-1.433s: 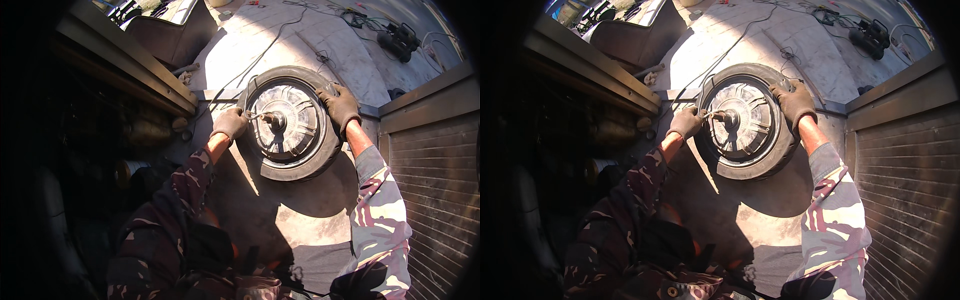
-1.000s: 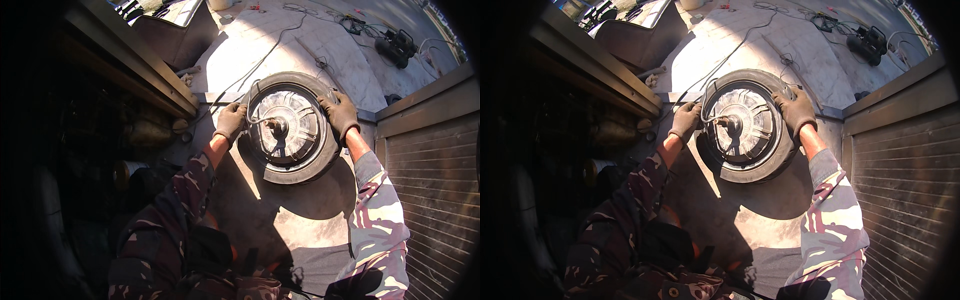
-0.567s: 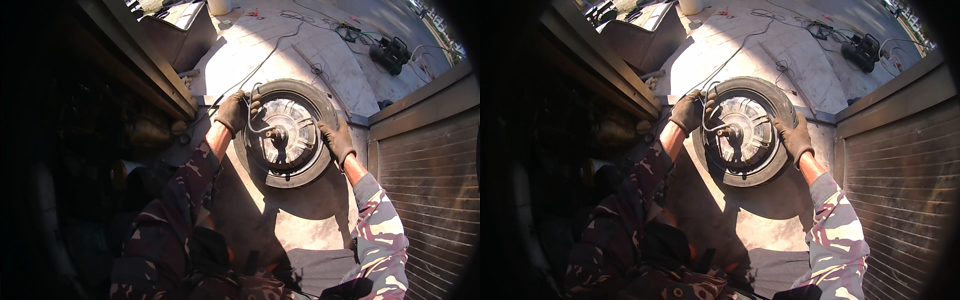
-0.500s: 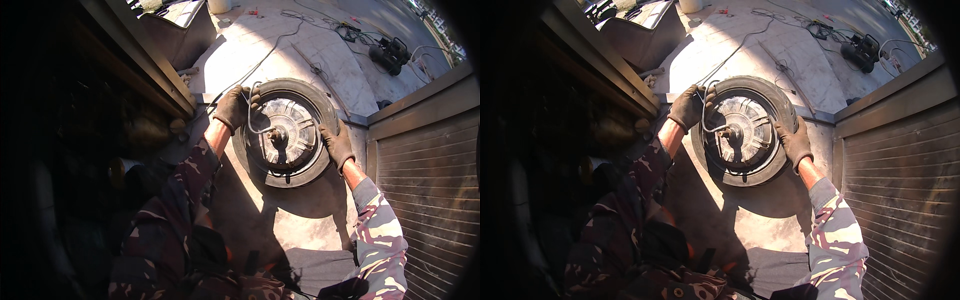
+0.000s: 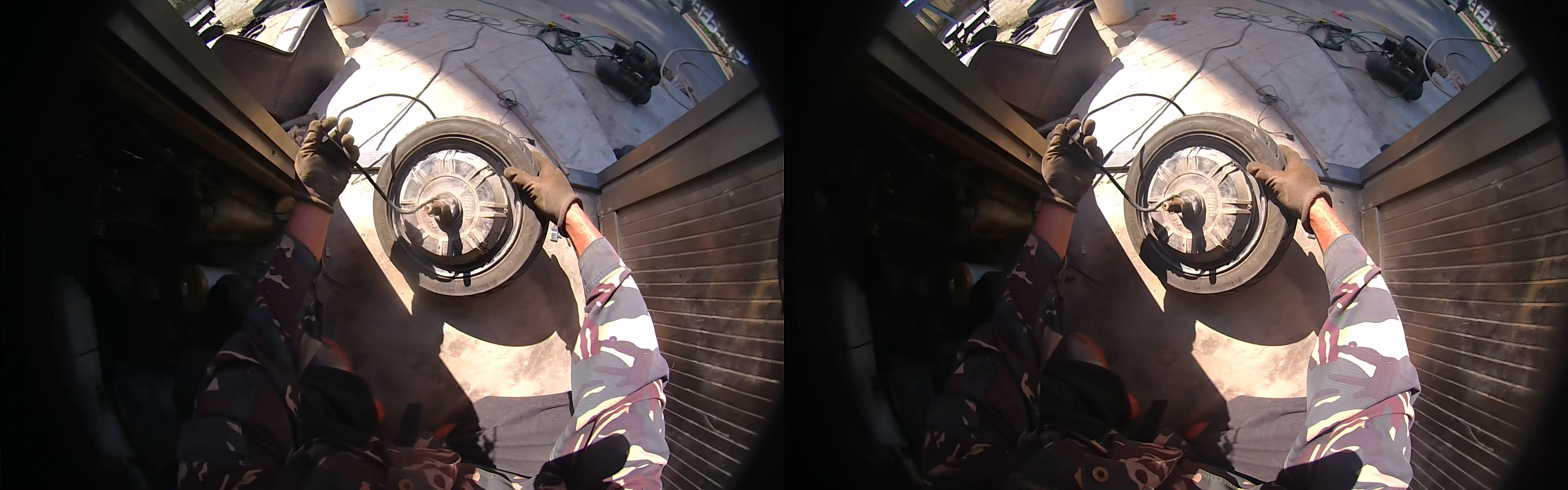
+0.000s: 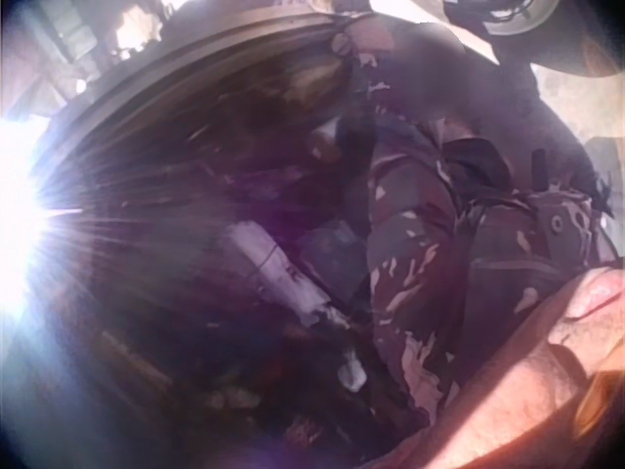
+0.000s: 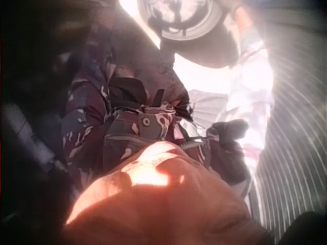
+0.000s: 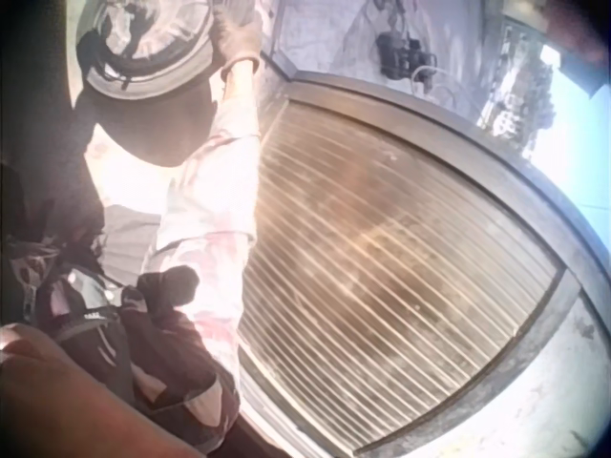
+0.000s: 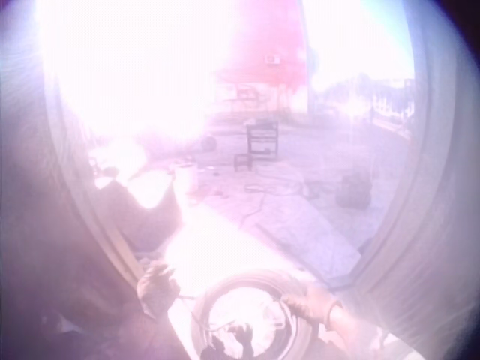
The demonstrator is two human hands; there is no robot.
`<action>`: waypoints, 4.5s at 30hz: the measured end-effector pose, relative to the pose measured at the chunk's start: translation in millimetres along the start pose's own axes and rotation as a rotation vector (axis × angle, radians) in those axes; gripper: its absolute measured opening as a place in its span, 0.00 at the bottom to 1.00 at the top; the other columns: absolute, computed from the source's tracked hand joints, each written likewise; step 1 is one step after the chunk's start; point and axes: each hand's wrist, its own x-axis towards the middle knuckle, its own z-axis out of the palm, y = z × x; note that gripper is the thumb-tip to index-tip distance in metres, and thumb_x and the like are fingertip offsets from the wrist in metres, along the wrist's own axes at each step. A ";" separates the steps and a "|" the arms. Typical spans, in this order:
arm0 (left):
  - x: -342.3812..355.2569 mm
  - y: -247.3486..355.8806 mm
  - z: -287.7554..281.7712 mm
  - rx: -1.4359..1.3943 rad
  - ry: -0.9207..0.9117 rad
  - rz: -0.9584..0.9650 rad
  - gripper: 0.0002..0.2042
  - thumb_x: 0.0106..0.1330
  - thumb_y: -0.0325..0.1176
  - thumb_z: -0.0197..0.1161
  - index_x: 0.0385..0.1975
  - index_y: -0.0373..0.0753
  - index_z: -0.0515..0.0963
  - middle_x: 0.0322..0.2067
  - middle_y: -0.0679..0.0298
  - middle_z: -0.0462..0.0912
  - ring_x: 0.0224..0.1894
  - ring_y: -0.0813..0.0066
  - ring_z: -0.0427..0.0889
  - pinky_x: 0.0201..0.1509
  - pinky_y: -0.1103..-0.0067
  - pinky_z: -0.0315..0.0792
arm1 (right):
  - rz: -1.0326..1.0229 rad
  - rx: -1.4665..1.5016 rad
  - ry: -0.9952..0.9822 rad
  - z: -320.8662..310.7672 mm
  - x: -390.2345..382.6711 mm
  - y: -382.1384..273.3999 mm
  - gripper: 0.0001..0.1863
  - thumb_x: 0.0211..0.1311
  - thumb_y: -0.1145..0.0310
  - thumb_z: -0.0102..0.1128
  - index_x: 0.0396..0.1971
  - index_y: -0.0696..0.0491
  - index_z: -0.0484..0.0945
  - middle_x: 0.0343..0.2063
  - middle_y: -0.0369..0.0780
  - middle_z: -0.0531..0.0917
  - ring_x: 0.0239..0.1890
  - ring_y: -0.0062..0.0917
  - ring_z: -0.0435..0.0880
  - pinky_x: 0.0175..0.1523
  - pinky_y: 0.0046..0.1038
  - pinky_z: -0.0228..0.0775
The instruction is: The person uses a tire iron to pry the tire bead off the rim of a bicycle wheel. They work around the circumference, progressively lifting the tire bead over the rim edge until the tire is fully detached from the rim.
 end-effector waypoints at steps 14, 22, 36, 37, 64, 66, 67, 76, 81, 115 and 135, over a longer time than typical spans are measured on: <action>5.9 34.1 -39.8 -0.107 -0.126 0.109 0.15 0.83 0.46 0.59 0.45 0.40 0.83 0.43 0.55 0.89 0.38 0.63 0.89 0.46 0.70 0.86 | 0.051 0.076 -0.235 -21.6 21.0 -8.3 0.52 0.61 0.55 0.83 0.79 0.60 0.65 0.63 0.50 0.84 0.60 0.28 0.85 0.67 0.28 0.76; 12.4 31.2 12.7 0.461 0.099 0.226 0.16 0.84 0.48 0.58 0.49 0.41 0.83 0.47 0.59 0.91 0.41 0.68 0.88 0.48 0.69 0.84 | 0.061 0.293 -0.179 -12.5 16.0 -8.3 0.49 0.62 0.65 0.84 0.78 0.60 0.65 0.45 0.37 0.89 0.33 0.13 0.82 0.33 0.17 0.72; 25.5 -37.3 171.8 0.944 -0.461 0.048 0.20 0.84 0.45 0.60 0.58 0.33 0.81 0.53 0.56 0.90 0.56 0.67 0.91 0.56 0.73 0.85 | 0.137 0.605 0.185 32.9 -78.0 98.8 0.37 0.75 0.70 0.72 0.76 0.58 0.62 0.59 0.43 0.84 0.59 0.27 0.86 0.68 0.29 0.77; 26.2 -44.7 176.7 1.009 -0.454 0.008 0.20 0.84 0.46 0.62 0.58 0.32 0.82 0.52 0.57 0.90 0.55 0.68 0.91 0.56 0.73 0.85 | 0.013 0.331 0.231 34.2 -81.2 103.4 0.35 0.75 0.69 0.71 0.75 0.57 0.64 0.57 0.42 0.85 0.58 0.28 0.86 0.66 0.30 0.78; 39.3 -39.9 13.0 1.289 0.097 -0.242 0.16 0.81 0.41 0.66 0.52 0.32 0.84 0.46 0.59 0.92 0.45 0.72 0.91 0.49 0.72 0.86 | -0.070 0.105 0.000 -0.1 -38.1 29.1 0.44 0.69 0.43 0.75 0.70 0.63 0.72 0.60 0.50 0.86 0.63 0.34 0.84 0.71 0.34 0.72; 33.4 -32.9 2.2 1.455 0.038 -0.186 0.18 0.81 0.44 0.65 0.52 0.32 0.85 0.43 0.60 0.92 0.44 0.74 0.89 0.46 0.75 0.84 | -0.031 0.185 -0.071 -6.9 -24.4 20.5 0.40 0.70 0.49 0.76 0.69 0.63 0.72 0.58 0.48 0.87 0.58 0.29 0.86 0.65 0.30 0.78; 29.7 -28.2 -3.1 1.557 0.021 -0.154 0.19 0.80 0.45 0.64 0.53 0.33 0.86 0.41 0.61 0.91 0.43 0.73 0.88 0.48 0.75 0.83 | 0.063 0.385 -0.091 -3.5 -14.5 15.3 0.38 0.71 0.54 0.77 0.70 0.62 0.72 0.57 0.46 0.87 0.55 0.27 0.87 0.62 0.28 0.80; -38.8 -17.0 -65.8 1.576 -0.040 -0.600 0.12 0.81 0.39 0.64 0.45 0.36 0.85 0.31 0.61 0.92 0.27 0.74 0.90 0.28 0.75 0.81 | -0.017 0.267 -0.131 -6.5 6.6 15.1 0.43 0.69 0.50 0.77 0.72 0.64 0.69 0.56 0.48 0.86 0.56 0.28 0.85 0.64 0.29 0.79; -52.6 -32.0 -56.4 1.896 -0.447 -0.180 0.12 0.75 0.30 0.64 0.54 0.37 0.85 0.37 0.61 0.92 0.38 0.75 0.90 0.46 0.75 0.82 | -0.050 0.345 -0.152 -5.9 10.6 13.5 0.35 0.74 0.57 0.72 0.68 0.65 0.71 0.56 0.44 0.89 0.55 0.25 0.88 0.63 0.26 0.80; -24.1 -42.9 -58.9 1.397 -0.537 -0.475 0.14 0.79 0.18 0.53 0.57 0.36 0.81 0.37 0.69 0.85 0.35 0.83 0.80 0.38 0.79 0.77 | 0.080 0.443 -0.079 -4.9 8.7 6.0 0.45 0.68 0.52 0.78 0.73 0.64 0.68 0.60 0.49 0.85 0.57 0.28 0.87 0.62 0.30 0.82; -19.0 -39.6 -58.3 1.462 -0.480 -0.450 0.13 0.78 0.22 0.56 0.56 0.37 0.84 0.33 0.68 0.85 0.32 0.80 0.81 0.39 0.77 0.78 | 0.073 0.371 -0.074 -6.5 11.2 7.4 0.47 0.66 0.46 0.78 0.71 0.66 0.71 0.61 0.52 0.84 0.59 0.31 0.86 0.65 0.31 0.79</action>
